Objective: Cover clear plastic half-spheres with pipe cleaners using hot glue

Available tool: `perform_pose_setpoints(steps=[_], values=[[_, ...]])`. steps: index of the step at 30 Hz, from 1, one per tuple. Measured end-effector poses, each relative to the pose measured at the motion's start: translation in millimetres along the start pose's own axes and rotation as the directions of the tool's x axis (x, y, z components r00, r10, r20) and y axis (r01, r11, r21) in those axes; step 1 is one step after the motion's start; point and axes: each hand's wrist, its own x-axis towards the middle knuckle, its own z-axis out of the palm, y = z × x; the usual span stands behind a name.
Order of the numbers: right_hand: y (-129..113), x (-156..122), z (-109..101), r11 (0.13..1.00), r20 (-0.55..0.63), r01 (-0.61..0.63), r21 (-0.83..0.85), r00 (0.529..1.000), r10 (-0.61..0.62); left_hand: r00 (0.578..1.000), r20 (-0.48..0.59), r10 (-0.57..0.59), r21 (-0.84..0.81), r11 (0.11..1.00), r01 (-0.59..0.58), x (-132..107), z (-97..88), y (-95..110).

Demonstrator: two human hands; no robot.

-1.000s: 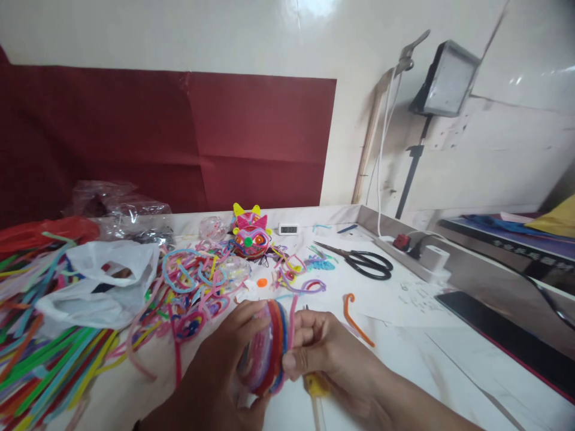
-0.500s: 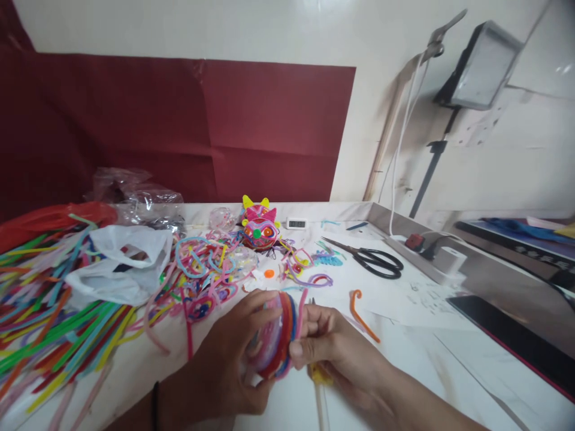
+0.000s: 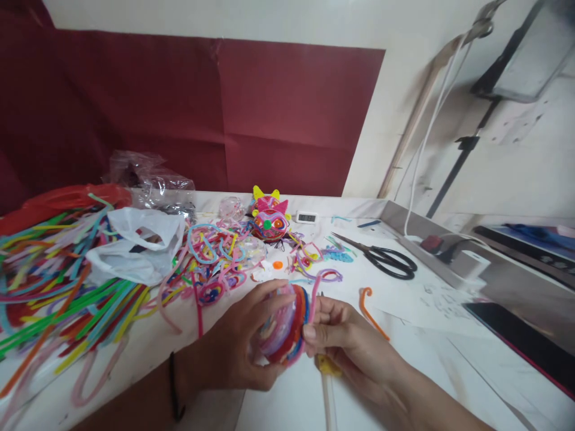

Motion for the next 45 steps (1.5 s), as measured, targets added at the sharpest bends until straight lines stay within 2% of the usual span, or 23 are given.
perform_pose_setpoints(steps=[10,17,20,23,29,37,42,45], values=[[-2.7,-1.5,2.1,1.000,-0.042,-0.012,0.000,0.999,0.012,0.999,0.021,-0.038,-0.077,0.996,0.040,-1.3,-3.7,2.1],[2.0,-0.7,2.6,0.999,-0.054,0.046,-0.029,0.997,-0.047,0.980,-0.079,-0.181,-0.154,0.974,0.167,1.5,-1.7,3.0],[5.5,0.1,4.1,0.996,-0.037,0.081,-0.035,0.996,-0.082,0.971,-0.071,-0.228,-0.171,0.962,0.213,2.2,1.7,5.2],[6.9,-0.5,8.7,0.995,-0.027,0.094,-0.021,0.995,-0.094,0.972,-0.043,-0.232,-0.142,0.964,0.224,1.8,4.7,6.0],[6.4,-3.2,16.5,0.998,-0.002,0.070,-0.005,0.998,-0.070,0.971,-0.067,-0.228,-0.072,0.972,0.223,0.6,6.3,4.0],[17.2,1.7,10.0,0.993,0.008,0.108,-0.044,0.994,-0.108,0.970,-0.101,-0.220,0.028,0.974,0.224,-5.3,8.0,3.6],[17.5,3.2,11.2,0.995,-0.017,0.094,-0.041,0.995,-0.095,0.978,-0.135,-0.159,0.040,0.985,0.166,-7.5,14.3,-1.2],[15.9,2.6,12.9,0.998,-0.011,0.064,-0.011,0.998,-0.064,0.978,-0.130,-0.162,0.034,0.985,0.168,-6.1,14.4,-2.1]])
